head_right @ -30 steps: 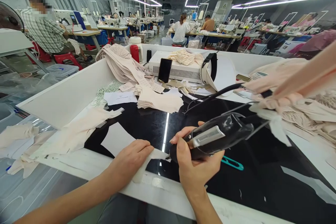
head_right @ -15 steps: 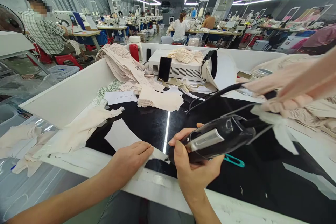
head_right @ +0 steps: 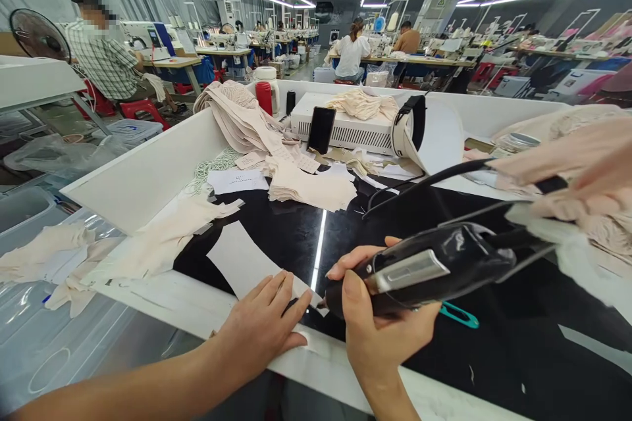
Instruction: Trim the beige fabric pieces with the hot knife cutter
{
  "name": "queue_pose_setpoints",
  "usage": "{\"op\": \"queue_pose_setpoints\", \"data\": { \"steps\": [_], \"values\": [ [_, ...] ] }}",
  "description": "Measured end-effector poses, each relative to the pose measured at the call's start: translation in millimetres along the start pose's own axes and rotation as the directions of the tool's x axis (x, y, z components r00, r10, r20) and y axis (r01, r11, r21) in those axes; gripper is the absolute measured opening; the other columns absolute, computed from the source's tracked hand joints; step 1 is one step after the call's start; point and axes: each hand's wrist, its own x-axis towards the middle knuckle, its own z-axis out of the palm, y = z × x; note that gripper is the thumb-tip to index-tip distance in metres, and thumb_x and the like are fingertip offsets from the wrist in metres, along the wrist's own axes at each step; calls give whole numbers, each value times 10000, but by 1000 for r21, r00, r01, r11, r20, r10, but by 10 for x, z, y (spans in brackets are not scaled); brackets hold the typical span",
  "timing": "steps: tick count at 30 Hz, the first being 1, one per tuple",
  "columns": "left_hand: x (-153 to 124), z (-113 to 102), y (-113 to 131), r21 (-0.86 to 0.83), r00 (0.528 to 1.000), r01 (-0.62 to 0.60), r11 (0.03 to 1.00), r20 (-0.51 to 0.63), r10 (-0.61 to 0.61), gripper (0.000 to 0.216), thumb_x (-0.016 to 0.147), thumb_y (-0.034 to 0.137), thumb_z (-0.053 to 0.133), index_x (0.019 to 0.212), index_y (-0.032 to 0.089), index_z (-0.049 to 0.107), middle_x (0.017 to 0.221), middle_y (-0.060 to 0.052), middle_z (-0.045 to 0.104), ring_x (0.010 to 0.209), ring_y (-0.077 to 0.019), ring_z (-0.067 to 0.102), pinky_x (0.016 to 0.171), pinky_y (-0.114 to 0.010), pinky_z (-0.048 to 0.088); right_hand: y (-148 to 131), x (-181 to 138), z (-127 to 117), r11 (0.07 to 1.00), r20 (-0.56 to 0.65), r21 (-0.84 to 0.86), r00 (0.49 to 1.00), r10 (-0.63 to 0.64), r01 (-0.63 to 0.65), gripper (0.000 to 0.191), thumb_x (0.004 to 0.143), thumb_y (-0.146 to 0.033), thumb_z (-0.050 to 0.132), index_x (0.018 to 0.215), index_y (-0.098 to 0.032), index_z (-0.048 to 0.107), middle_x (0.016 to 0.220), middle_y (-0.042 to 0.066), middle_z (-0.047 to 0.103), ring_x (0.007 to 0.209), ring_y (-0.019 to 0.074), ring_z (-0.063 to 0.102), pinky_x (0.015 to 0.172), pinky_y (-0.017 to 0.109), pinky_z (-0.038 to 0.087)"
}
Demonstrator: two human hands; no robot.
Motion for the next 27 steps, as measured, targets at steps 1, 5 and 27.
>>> {"op": "queue_pose_setpoints", "data": {
  "steps": [1, 5, 27],
  "values": [
    [-3, 13, 9, 5, 1000, 3, 1000, -13, -3, 833, 820, 755, 894, 1362, 156, 692, 1319, -204, 781, 1216, -339, 772, 1007, -413, 617, 5, 23, 13, 1000, -3, 5, 1000, 0, 0, 427, 864, -250, 909, 1201, -223, 649, 782, -44, 767, 551, 165, 693, 546, 341, 638],
    [-16, 63, 43, 17, 998, 8, 1000, -63, -7, 863, 780, 769, 916, 1346, 151, 706, 1313, -203, 792, 1206, -341, 783, 1005, -403, 619, 39, 121, 107, 999, -37, 41, 999, 3, -1, 469, 822, -304, 921, 1187, -242, 634, 751, -65, 758, 516, 159, 665, 527, 326, 621],
    [-63, 121, 62, -27, 1000, -8, 1000, -18, 7, 884, 914, 759, 801, 1474, 108, 588, 1374, -233, 739, 1304, -359, 719, 1103, -429, 553, 220, 123, 333, 994, 52, 82, 997, 63, -67, 448, 851, -326, 884, 1196, -262, 605, 755, -86, 742, 521, 152, 660, 556, 336, 614]
  ]
}}
